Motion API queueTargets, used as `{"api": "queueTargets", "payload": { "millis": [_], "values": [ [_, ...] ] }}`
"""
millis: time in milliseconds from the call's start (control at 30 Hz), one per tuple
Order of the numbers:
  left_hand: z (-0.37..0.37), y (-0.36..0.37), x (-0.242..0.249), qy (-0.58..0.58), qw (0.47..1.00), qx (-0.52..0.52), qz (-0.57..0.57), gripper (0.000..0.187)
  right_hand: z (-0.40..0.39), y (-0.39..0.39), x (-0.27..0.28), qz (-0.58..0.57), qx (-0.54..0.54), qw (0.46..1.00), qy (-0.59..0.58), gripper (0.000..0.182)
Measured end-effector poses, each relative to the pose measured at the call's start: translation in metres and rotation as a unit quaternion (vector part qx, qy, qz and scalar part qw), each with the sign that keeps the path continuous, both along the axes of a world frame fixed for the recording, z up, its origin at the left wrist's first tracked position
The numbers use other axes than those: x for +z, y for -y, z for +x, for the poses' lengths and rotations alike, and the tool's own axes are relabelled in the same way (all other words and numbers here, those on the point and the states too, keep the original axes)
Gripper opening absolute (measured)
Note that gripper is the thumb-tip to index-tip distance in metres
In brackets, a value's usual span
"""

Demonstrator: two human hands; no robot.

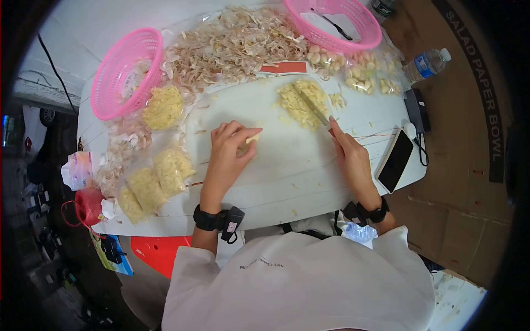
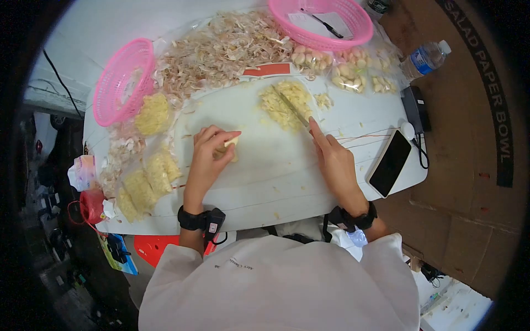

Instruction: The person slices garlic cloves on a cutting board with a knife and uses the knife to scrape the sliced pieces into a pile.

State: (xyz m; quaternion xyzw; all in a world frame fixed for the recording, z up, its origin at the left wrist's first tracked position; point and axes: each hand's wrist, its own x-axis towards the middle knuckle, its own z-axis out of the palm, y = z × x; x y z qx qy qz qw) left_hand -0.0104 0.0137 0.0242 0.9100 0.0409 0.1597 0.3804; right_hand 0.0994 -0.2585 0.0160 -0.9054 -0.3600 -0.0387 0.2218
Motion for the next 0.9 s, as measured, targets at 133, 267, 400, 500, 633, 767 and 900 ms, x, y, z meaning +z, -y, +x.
{"api": "queueTargets", "payload": {
  "millis": [133,267,400,500,633,767,900],
  "values": [
    [0.000,0.001,0.000,0.006,1.000,0.008,-0.006,0.027,-0.012,-0.005,-0.001,0.041,-0.021,0.999,0.019,0.062],
    [0.001,0.002,0.001,0.008,1.000,0.004,0.000,0.025,-0.018,-0.011,0.003,0.002,-0.007,0.999,0.042,0.062],
    [0.001,0.002,0.005,0.002,1.000,-0.001,-0.011,0.024,-0.018,-0.014,0.002,-0.038,0.000,0.997,0.062,0.062],
    [0.002,0.002,0.003,0.005,1.000,0.002,-0.011,0.022,-0.016,-0.013,-0.003,-0.045,-0.002,0.997,0.058,0.062],
    [0.001,0.003,0.000,0.022,1.000,0.001,-0.019,0.019,-0.013,-0.012,-0.009,-0.066,-0.003,0.997,0.049,0.062],
    [0.002,0.004,0.001,0.026,0.999,-0.008,-0.024,0.020,-0.010,-0.009,-0.018,-0.093,-0.006,0.994,0.048,0.063],
    [0.000,0.005,-0.002,0.040,0.999,-0.014,-0.012,0.020,-0.008,-0.010,-0.007,-0.088,-0.008,0.995,0.036,0.063]
  ]
}}
